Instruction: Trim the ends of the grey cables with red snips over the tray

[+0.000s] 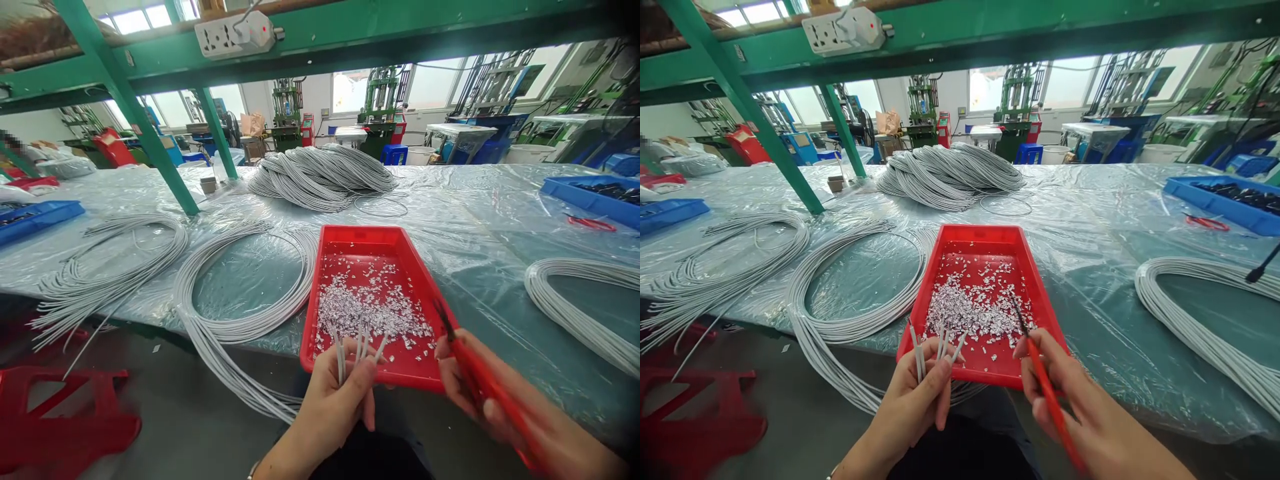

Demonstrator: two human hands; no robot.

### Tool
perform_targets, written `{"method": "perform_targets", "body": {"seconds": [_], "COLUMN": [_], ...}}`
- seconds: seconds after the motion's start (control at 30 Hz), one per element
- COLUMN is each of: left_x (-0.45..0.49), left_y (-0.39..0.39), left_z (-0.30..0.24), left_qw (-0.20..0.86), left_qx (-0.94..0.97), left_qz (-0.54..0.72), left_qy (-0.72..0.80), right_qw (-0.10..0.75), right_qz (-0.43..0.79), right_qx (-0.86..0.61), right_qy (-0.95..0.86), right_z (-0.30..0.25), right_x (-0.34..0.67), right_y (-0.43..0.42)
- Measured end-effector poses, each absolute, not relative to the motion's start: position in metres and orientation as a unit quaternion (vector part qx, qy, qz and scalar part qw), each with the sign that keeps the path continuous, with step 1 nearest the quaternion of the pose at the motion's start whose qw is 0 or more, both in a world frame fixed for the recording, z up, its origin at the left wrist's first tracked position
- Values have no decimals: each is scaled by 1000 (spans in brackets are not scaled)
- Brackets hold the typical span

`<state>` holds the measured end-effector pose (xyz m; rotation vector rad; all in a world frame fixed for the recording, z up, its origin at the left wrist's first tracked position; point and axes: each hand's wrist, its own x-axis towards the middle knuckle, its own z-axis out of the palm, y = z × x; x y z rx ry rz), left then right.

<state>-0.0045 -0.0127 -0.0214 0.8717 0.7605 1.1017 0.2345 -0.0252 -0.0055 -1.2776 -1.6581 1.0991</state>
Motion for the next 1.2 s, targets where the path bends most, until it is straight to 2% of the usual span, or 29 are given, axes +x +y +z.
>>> {"method": "perform_targets", "body": {"seconds": [0.17,0.3,0.57,0.97,1.1,1.2], "left_x": [-6,-6,-6,-6,-13,-18], "left_y": [-13,-17,-16,-14,-12,-11], "left_z": [-8,-2,-13,-8,-7,-7], "left_qw": [688,689,671,658,690,726], "left_qx": [403,388,422,447,384,334], "left_qz": [471,477,485,499,554,566], "left_qy": [378,383,370,343,262,205], "right_qw": [300,253,146,172,149,221], "right_qz": [397,337,309,313,298,314], "right_qx": [-520,-518,-520,-516,-512,-540], "right_qy": [-694,-744,-783,-778,-792,-749], "right_z": [-21,-11,-1,2,4,7], "right_x": [250,245,245,239,242,233], "right_y": [-40,-41,-38,-37,-30,-22]}}
